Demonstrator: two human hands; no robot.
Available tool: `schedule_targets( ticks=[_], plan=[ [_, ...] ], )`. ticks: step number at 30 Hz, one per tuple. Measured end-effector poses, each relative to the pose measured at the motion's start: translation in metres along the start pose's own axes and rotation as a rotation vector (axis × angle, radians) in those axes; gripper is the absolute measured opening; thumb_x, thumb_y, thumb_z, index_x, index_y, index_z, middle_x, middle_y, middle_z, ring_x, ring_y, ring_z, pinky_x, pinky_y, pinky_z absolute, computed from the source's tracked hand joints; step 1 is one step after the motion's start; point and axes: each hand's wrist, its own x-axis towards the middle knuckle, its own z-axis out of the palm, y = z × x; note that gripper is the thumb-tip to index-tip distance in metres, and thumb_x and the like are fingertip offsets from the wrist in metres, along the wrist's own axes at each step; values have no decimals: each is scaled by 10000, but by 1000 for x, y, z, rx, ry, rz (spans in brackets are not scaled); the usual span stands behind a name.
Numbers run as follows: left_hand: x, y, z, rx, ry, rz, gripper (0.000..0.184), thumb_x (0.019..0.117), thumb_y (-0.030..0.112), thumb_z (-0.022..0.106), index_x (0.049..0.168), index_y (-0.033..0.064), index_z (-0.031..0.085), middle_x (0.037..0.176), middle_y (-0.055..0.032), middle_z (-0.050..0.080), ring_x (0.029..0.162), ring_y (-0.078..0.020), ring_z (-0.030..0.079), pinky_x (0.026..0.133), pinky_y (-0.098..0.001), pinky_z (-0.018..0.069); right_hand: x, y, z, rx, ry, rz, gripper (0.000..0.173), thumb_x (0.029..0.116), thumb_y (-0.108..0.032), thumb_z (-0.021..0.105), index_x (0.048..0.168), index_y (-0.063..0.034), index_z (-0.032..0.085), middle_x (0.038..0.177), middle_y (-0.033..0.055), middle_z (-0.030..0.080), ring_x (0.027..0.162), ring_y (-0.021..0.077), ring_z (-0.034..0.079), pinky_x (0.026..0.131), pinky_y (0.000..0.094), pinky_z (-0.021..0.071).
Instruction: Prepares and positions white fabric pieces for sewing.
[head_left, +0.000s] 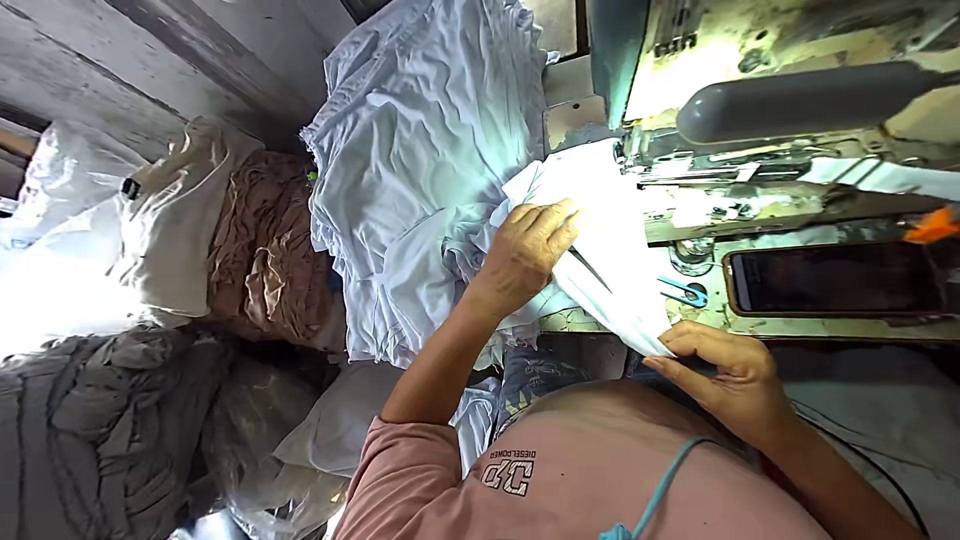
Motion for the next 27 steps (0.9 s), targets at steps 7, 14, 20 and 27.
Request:
schedule_targets(
  ticks=[7, 14, 20, 27],
  plan=[
    [31, -21, 2, 3, -214, -146, 348, 926, -124, 507, 1192, -33, 712, 1219, -215, 708, 1175, -371, 674, 1078, -504, 473, 21, 21, 4, -75, 54, -50, 245, 997, -188, 646, 868, 3, 729, 872, 64, 723, 890, 23, 667, 846, 166, 531],
    [60, -51, 11, 94, -174, -146, 354, 890, -139, 515, 1155, -19, 717, 1131, -199, 727, 1094, -365, 691, 1055, -508, 460, 59, 43, 8, -24, 46, -6, 154, 931, -123, 664, 840, -9, 712, 865, 4, 688, 808, -13, 644, 748, 149, 547],
    [45, -19, 2, -177, 11, 29, 240, 894, -2, 598, 1058, 6, 773, 1164, -173, 738, 1199, -351, 649, 1079, -504, 448, 64, 37, 8, -5, -32, -32, 121, 950, -99, 655, 922, 7, 705, 921, 37, 682, 762, 11, 643, 683, 152, 560],
    [41, -1, 8, -13, -127, 150, 245, 959, -17, 568, 1058, 60, 779, 1109, -121, 762, 1165, -338, 672, 1097, -527, 425, 75, 38, 8, -30, -35, -89, 122, 943, -92, 668, 924, 22, 709, 960, 60, 695, 810, 24, 664, 734, 169, 575]
  ],
)
